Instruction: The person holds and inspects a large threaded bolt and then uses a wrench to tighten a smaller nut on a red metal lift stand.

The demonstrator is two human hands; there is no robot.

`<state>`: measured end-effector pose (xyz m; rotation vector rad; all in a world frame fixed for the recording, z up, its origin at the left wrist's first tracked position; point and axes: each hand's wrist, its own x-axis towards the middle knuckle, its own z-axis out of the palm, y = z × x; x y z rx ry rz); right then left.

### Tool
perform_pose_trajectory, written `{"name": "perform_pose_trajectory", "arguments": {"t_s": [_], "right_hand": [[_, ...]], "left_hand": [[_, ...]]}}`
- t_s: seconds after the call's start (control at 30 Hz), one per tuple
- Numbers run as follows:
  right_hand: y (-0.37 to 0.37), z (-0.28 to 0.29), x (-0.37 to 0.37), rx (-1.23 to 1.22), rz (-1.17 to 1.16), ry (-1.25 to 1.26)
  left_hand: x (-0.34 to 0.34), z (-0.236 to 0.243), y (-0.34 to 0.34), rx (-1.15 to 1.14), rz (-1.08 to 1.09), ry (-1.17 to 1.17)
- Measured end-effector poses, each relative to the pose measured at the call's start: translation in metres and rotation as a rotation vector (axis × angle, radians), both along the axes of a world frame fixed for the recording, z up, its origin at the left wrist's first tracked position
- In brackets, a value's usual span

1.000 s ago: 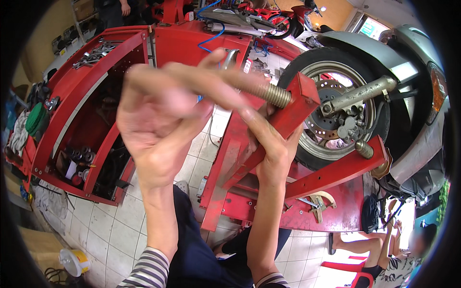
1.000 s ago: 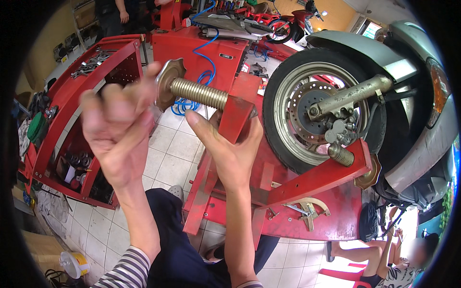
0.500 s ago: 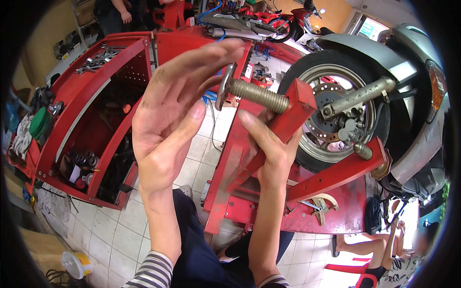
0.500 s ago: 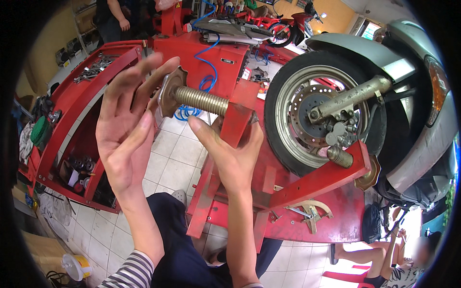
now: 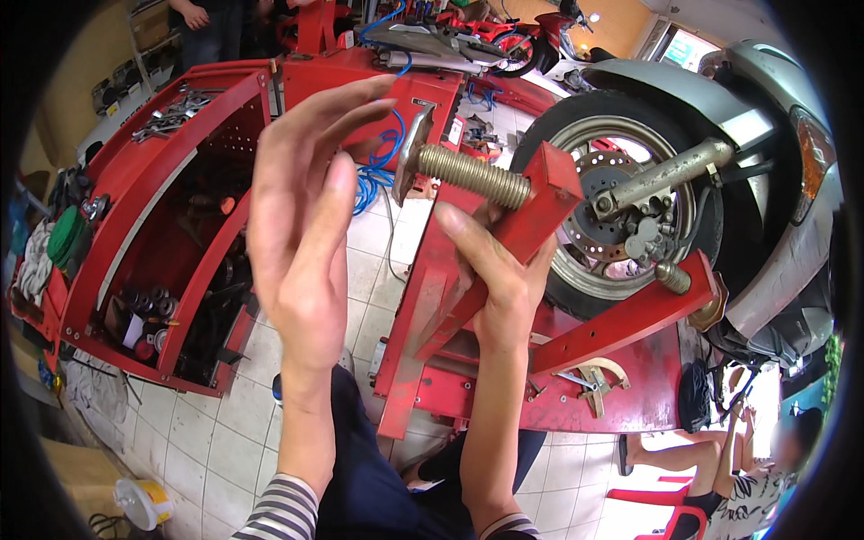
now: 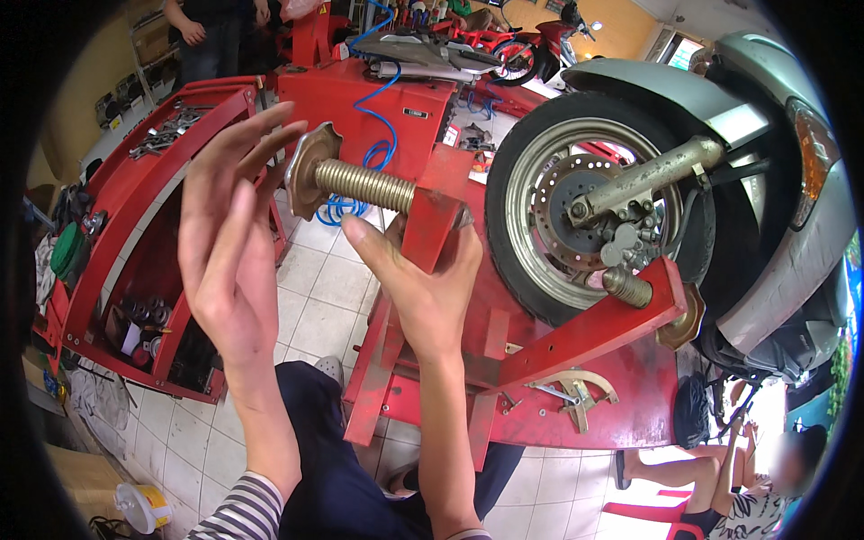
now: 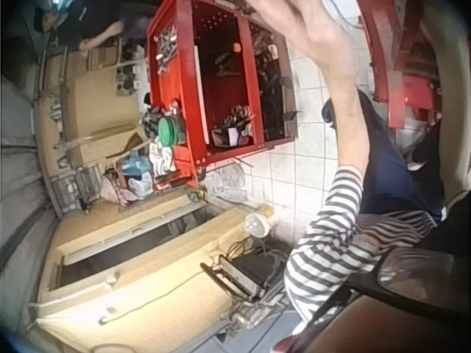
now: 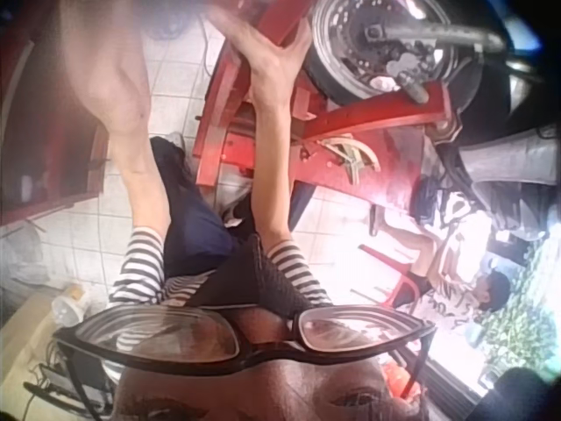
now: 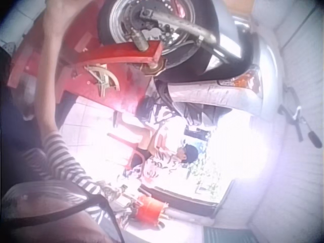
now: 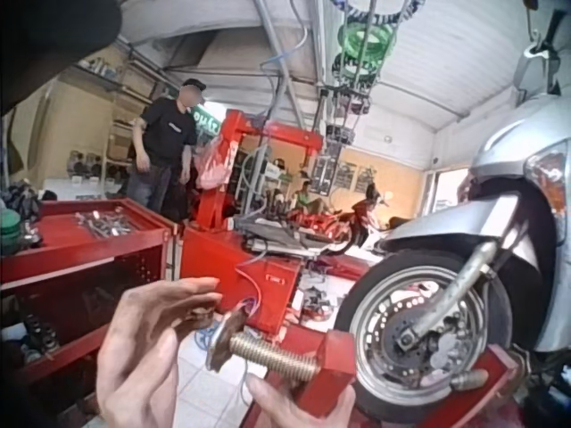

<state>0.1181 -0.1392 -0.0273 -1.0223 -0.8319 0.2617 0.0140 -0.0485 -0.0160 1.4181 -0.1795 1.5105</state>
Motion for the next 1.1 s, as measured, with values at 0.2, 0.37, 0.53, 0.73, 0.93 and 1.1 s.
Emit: {"name": "perform_pose_trajectory", "arguments": {"t_s": [0.2,0.37,0.53,0.73,0.93,1.1], "right_hand": [[-0.002,0.001,0.002,-0.020,-0.001,-0.009],[-0.001,-0.001,0.001,-0.034,-0.002,-0.020],[-0.002,-0.002,0.004,-0.009,-0.012,-0.012],[0.000,-0.002,0.000,0.007,0.025,0.014],[-0.002,-0.002,0.004,-0.027,0.024,0.002],[0.002,0.001,-0.004,0.103,0.032,0.055]], "left_hand": [[0.013,-0.003,-0.014,-0.003,0.071,0.106],[-0.004,-0.005,-0.001,0.196,-0.030,-0.182],[0.011,0.003,-0.023,-0.059,0.102,0.107],[0.020,-0.010,0.002,-0.035,-0.183,-0.092],[0.024,-0.001,-0.001,-0.048,-0.158,-0.116],[0.003,-0.003,0.004,0.177,-0.230,-0.218]]}}
